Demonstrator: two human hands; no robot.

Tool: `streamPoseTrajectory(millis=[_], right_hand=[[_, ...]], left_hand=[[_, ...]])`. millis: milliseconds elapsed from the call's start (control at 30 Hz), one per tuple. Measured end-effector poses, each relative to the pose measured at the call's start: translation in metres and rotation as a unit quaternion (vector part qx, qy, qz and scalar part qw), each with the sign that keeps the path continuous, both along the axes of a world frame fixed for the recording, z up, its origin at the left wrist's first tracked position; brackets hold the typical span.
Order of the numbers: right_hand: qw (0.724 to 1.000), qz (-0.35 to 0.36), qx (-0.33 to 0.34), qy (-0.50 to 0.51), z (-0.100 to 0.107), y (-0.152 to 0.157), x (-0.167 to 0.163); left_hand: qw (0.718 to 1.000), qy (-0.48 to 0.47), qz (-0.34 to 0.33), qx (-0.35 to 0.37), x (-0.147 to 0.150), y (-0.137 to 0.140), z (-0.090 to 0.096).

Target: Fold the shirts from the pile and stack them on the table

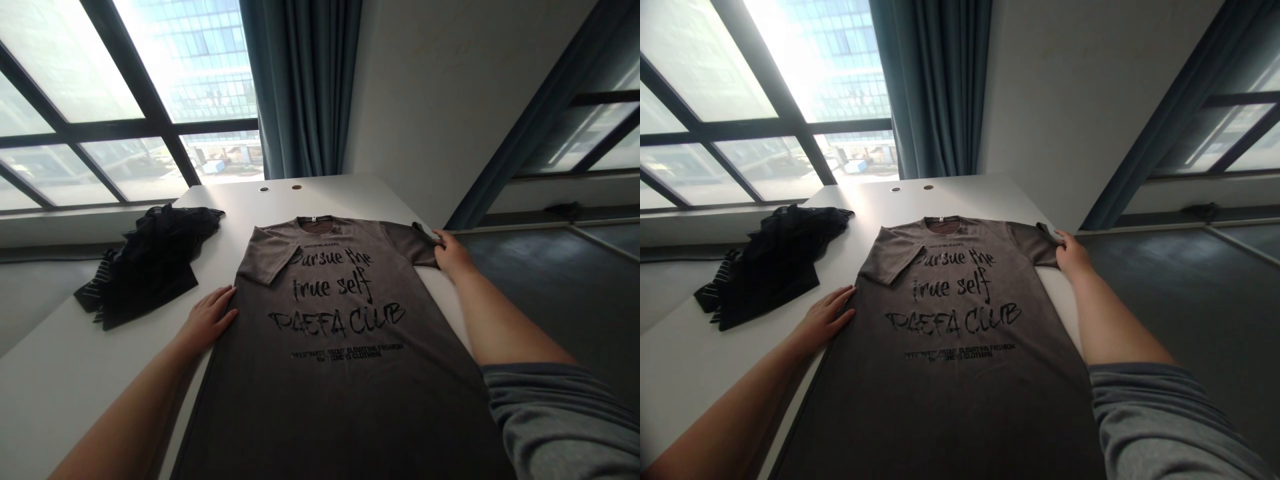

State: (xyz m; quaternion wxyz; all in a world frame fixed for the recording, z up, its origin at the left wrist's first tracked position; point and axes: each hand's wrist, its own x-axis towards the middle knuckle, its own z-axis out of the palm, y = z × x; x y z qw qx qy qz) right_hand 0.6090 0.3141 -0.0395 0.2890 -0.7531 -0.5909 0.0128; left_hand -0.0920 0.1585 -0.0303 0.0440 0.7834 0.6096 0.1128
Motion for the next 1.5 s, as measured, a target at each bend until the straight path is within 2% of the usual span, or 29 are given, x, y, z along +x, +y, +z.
streamPoseTrajectory(millis=[167, 400, 500, 600, 733, 933, 1267, 1400, 1500], right_hand=[[1.000, -0.012, 0.011, 0.017, 0.007, -0.001, -0.006], [0.990, -0.052, -0.035, -0.126, 0.013, 0.009, -0.020], [0.985, -0.059, -0.049, -0.157, 0.013, 0.012, -0.022], [0.988, -0.066, -0.034, -0.134, 0.016, 0.010, -0.024], [0.994, -0.064, 0.024, -0.088, 0.028, 0.007, -0.033], [0.994, 0.019, 0.052, -0.093, 0.048, 0.005, -0.072], [0.976, 0.175, 0.022, -0.130, 0.080, -0.017, -0.133], [0.967, 0.208, 0.003, -0.145, 0.079, -0.020, -0.152], [0.957, 0.235, -0.074, -0.153, 0.069, -0.020, -0.159]], left_hand=[[1.000, 0.001, 0.001, 0.001, 0.000, 0.000, 0.000], [1.000, 0.002, 0.011, -0.006, 0.002, 0.000, 0.001], [1.000, 0.002, 0.011, -0.002, 0.002, 0.000, 0.001], [1.000, 0.002, 0.009, 0.005, 0.002, 0.000, 0.000], [1.000, -0.001, 0.007, 0.005, 0.001, 0.000, 0.000], [1.000, -0.004, 0.003, 0.002, 0.000, 0.000, -0.001], [1.000, 0.000, 0.005, -0.004, 0.001, 0.000, 0.001], [1.000, 0.004, 0.007, -0.006, 0.002, 0.000, 0.002], [1.000, 0.006, 0.008, -0.008, 0.003, -0.002, 0.004]])
